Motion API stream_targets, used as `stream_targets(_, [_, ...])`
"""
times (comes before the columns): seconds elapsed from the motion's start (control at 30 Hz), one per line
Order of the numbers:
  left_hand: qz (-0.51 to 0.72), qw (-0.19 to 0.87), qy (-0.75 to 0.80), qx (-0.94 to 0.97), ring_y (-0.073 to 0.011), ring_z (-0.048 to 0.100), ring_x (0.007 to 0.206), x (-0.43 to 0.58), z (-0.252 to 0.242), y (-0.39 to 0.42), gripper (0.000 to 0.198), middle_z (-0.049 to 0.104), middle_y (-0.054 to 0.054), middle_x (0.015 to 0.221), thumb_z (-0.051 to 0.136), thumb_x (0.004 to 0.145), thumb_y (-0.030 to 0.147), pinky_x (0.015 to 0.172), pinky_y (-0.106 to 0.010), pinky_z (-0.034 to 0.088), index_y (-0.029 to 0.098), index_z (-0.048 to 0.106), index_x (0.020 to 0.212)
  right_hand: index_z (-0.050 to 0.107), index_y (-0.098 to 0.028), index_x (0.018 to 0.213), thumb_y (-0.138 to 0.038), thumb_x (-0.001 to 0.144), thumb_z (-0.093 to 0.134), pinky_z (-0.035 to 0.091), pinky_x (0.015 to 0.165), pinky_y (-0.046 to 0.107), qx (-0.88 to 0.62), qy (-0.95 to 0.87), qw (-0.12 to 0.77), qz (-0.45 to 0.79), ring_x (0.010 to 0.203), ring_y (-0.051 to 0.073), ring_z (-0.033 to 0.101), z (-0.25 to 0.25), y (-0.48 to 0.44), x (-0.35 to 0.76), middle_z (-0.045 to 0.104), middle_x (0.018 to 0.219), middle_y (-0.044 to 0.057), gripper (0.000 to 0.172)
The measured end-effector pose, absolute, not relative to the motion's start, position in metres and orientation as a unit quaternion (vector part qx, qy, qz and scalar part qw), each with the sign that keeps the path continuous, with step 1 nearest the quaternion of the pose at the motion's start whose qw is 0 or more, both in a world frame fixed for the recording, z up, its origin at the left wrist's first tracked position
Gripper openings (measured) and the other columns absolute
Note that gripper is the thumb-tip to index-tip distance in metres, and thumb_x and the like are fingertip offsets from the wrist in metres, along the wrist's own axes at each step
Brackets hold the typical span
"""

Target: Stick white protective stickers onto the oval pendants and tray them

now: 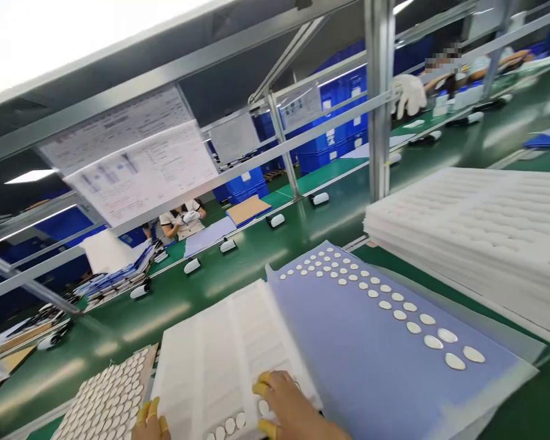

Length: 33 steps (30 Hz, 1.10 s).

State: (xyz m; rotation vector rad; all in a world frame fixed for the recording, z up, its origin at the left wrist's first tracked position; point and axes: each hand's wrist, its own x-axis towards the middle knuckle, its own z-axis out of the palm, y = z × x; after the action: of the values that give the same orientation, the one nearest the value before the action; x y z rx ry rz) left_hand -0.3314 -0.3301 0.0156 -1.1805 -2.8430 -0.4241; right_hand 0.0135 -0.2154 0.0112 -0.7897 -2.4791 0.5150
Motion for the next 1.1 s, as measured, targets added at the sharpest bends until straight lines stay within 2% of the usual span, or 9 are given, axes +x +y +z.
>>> stream_targets(0.07, [-0.198, 0.032, -0.867, -0.457, -0.035, 0.058, 0.128, -0.313, 0.01, -0.296, 0.043, 0.061, -0.012, 0.136, 0.049, 0.081, 0.033, 0.104, -0.059, 0.05, 0.025, 0.068, 0.119, 0.067, -0.026, 0.119, -0.03, 0.087, 0.064, 0.053, 0.095, 0.029, -0.377, -0.866, 0.258, 0.203, 0.108, 0.019, 0.067, 0.013, -0.199, 0.062, 0.071, 0.119, 0.005, 0.032])
stream_targets(0.17, [-0.334, 0.013, -0.743, -0.58, -0.0301, 0.055, 0.13, -0.262, 0.007, -0.234, 0.04, 0.057, -0.018, 0.136, 0.039, 0.092, 0.033, 0.111, -0.053, 0.046, 0.015, 0.065, 0.116, 0.067, -0.024, 0.115, -0.031, 0.096, 0.045, 0.058, 0.083, 0.036, -0.548, -0.768, 0.269, 0.193, 0.096, 0.023, 0.071, 0.003, -0.174, 0.148, 0.072, 0.116, 0.01, 0.03])
stream_targets(0.2, [-0.338, -0.022, -0.714, -0.613, -0.0293, 0.055, 0.13, -0.24, 0.01, -0.214, 0.038, 0.056, -0.017, 0.137, 0.04, 0.093, 0.033, 0.111, -0.053, 0.047, 0.016, 0.064, 0.117, 0.066, -0.021, 0.113, -0.031, 0.096, 0.041, 0.059, 0.076, 0.039, -0.604, -0.729, 0.266, 0.181, 0.09, 0.025, 0.072, -0.003, -0.169, 0.176, 0.072, 0.112, 0.012, 0.032])
stream_targets(0.27, [-0.327, -0.081, -0.663, -0.669, -0.0271, 0.055, 0.129, -0.187, 0.019, -0.174, 0.034, 0.057, -0.016, 0.134, 0.041, 0.095, 0.028, 0.111, -0.052, 0.046, 0.017, 0.062, 0.119, 0.066, -0.017, 0.104, -0.031, 0.094, 0.04, 0.057, 0.077, 0.047, -0.7, -0.651, 0.255, 0.146, 0.096, 0.034, 0.071, -0.014, -0.162, 0.227, 0.071, 0.113, 0.019, 0.031])
stream_targets(0.37, [-0.263, -0.166, -0.552, -0.774, -0.0222, 0.058, 0.124, -0.096, 0.035, -0.125, 0.035, 0.059, -0.013, 0.129, 0.037, 0.096, 0.016, 0.11, -0.046, 0.047, 0.019, 0.062, 0.121, 0.064, -0.017, 0.092, -0.029, 0.091, 0.039, 0.054, 0.069, 0.046, -0.779, -0.572, 0.23, 0.116, 0.094, 0.037, 0.071, -0.031, -0.158, 0.276, 0.07, 0.108, 0.022, 0.028])
stream_targets(0.47, [-0.175, -0.213, -0.45, -0.85, -0.0193, 0.062, 0.112, -0.001, 0.036, -0.091, 0.033, 0.063, -0.01, 0.123, 0.042, 0.093, 0.012, 0.102, -0.037, 0.052, 0.021, 0.065, 0.117, 0.06, -0.019, 0.083, -0.027, 0.09, 0.039, 0.051, 0.058, 0.038, -0.798, -0.551, 0.21, 0.12, 0.079, 0.03, 0.072, -0.044, -0.155, 0.292, 0.07, 0.095, 0.017, 0.024])
stream_targets(0.57, [-0.108, -0.235, -0.358, -0.897, -0.0167, 0.061, 0.112, 0.08, 0.02, -0.071, 0.029, 0.066, -0.005, 0.119, 0.048, 0.093, 0.015, 0.101, -0.029, 0.051, 0.024, 0.067, 0.113, 0.058, -0.02, 0.081, -0.023, 0.089, 0.04, 0.05, 0.058, 0.034, -0.797, -0.555, 0.199, 0.13, 0.077, 0.025, 0.071, -0.055, -0.151, 0.295, 0.068, 0.093, 0.013, 0.019])
stream_targets(0.87, [0.039, -0.181, -0.261, -0.947, -0.0266, 0.061, 0.102, 0.172, -0.012, -0.05, 0.028, 0.064, -0.018, 0.113, 0.041, 0.093, 0.008, 0.084, -0.039, 0.054, 0.009, 0.065, 0.107, 0.063, -0.018, 0.086, -0.017, 0.09, 0.045, 0.049, 0.058, 0.032, -0.801, -0.556, 0.175, 0.14, 0.074, 0.024, 0.071, -0.062, -0.156, 0.303, 0.068, 0.099, 0.013, 0.018])
stream_targets(1.1, [0.058, -0.155, -0.226, -0.96, -0.0282, 0.063, 0.104, 0.177, -0.002, -0.05, 0.025, 0.064, -0.014, 0.107, 0.044, 0.095, 0.008, 0.082, -0.036, 0.05, 0.008, 0.068, 0.103, 0.063, -0.016, 0.082, -0.015, 0.094, 0.043, 0.048, 0.06, 0.033, -0.804, -0.554, 0.17, 0.134, 0.072, 0.024, 0.068, -0.055, -0.151, 0.296, 0.067, 0.092, 0.014, 0.023])
